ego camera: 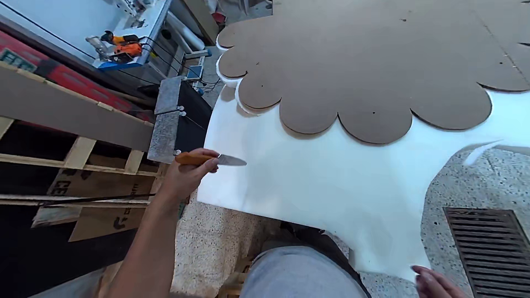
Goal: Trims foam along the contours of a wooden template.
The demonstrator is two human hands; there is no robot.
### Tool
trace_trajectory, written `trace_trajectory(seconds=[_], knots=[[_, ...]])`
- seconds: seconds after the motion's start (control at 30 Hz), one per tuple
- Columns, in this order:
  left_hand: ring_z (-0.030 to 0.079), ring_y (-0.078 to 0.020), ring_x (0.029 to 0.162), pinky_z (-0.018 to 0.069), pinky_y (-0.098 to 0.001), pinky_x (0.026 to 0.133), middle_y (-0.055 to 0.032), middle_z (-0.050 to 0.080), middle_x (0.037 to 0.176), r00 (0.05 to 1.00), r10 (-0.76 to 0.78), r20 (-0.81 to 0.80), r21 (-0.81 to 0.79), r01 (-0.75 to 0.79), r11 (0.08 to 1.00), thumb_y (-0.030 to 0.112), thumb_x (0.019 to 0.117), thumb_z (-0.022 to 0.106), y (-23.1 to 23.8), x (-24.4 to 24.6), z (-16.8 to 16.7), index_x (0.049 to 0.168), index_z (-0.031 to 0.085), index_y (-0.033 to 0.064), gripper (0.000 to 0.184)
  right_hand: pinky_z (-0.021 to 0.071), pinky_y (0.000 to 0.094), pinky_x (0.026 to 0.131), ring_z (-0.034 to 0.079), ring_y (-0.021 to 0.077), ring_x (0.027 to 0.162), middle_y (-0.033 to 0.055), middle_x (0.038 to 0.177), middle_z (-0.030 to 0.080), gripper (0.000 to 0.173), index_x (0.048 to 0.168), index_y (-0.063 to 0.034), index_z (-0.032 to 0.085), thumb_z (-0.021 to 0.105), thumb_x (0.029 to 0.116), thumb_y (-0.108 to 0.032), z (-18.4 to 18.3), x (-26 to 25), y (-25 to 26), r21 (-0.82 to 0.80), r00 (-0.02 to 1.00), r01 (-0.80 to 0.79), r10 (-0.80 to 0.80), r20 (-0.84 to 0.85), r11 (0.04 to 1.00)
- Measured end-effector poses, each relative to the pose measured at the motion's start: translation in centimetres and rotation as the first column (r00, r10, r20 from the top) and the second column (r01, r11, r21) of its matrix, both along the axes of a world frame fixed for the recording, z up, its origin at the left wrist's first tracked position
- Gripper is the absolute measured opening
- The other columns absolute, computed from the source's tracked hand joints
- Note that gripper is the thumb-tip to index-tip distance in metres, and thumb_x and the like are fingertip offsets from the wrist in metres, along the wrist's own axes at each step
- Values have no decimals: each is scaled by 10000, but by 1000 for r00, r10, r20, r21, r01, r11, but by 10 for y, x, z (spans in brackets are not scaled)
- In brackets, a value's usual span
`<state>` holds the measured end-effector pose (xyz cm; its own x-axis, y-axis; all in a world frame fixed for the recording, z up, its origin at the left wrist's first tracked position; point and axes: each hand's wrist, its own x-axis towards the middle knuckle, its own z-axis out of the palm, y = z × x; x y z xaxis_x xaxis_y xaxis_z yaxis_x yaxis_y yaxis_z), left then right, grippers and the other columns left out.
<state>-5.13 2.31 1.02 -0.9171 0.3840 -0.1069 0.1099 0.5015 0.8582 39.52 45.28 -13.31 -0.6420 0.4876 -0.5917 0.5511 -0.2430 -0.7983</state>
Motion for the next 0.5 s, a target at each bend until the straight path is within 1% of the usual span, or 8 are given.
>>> trace_trajectory(seconds=[0.07,0.13,0.23,0.3,0.37,0.43,0.47,0.5], knots=[[743,-197,831,647,-378,803,-76,756,995,996,-14,-91,39,17,999,113,976,692,15,-22,-2,1160,712,62,193,566,284,689,628,62,693,-77,783,661,226,1117,-78,668,511,1065,-231,-5,-38,-25,-128,989,-124,111,-101,984],[741,-170,899,637,-379,858,-55,750,1074,981,-82,-177,-27,78,997,139,977,703,26,-46,-2,1197,707,76,229,564,294,690,631,81,696,-42,790,677,283,1110,-67,702,510,1067,-271,-9,-67,-53,-267,961,-267,237,-141,926],[743,-138,920,639,-356,865,-39,756,1083,953,-168,-251,-43,163,986,157,964,713,42,-97,-10,1200,712,83,248,586,336,740,671,125,759,25,863,717,342,1138,-27,716,495,1071,-279,-21,-97,-97,-378,908,-408,414,-70,831],[747,-125,909,643,-345,858,-31,760,1067,945,-204,-257,-54,197,979,169,969,712,52,-133,-15,1188,716,84,235,579,353,768,677,137,804,42,916,727,356,1179,-38,715,535,1061,-321,-41,-112,-130,-397,897,-382,439,59,834],[749,-118,894,647,-342,846,-21,763,1052,938,-247,-242,-71,237,969,198,971,711,59,-170,-26,1174,723,96,227,583,402,871,703,177,953,73,1072,738,497,1295,-58,663,614,1002,-457,-72,-129,-170,-383,915,-285,369,163,878],[748,-110,874,649,-334,824,-15,766,1026,918,-321,-234,-86,309,947,224,971,704,67,-204,-39,1160,729,100,227,557,423,1022,670,198,1161,91,1272,687,790,1409,-60,549,685,876,-626,-97,-155,-215,-357,957,-146,222,184,923],[750,-106,861,651,-333,816,-13,767,1007,907,-353,-231,-93,340,936,236,969,702,71,-218,-45,1150,732,102,226,566,406,1022,670,198,1159,101,1264,682,859,1398,-27,532,728,827,-638,-108,-174,-238,-345,987,3,53,152,939],[749,-103,851,653,-334,809,-9,769,993,896,-380,-231,-100,367,925,244,966,700,73,-230,-51,1140,735,106,225,582,388,985,686,192,1111,108,1212,697,848,1365,10,525,758,824,-600,-118,-195,-259,-355,983,183,-159,94,917]])
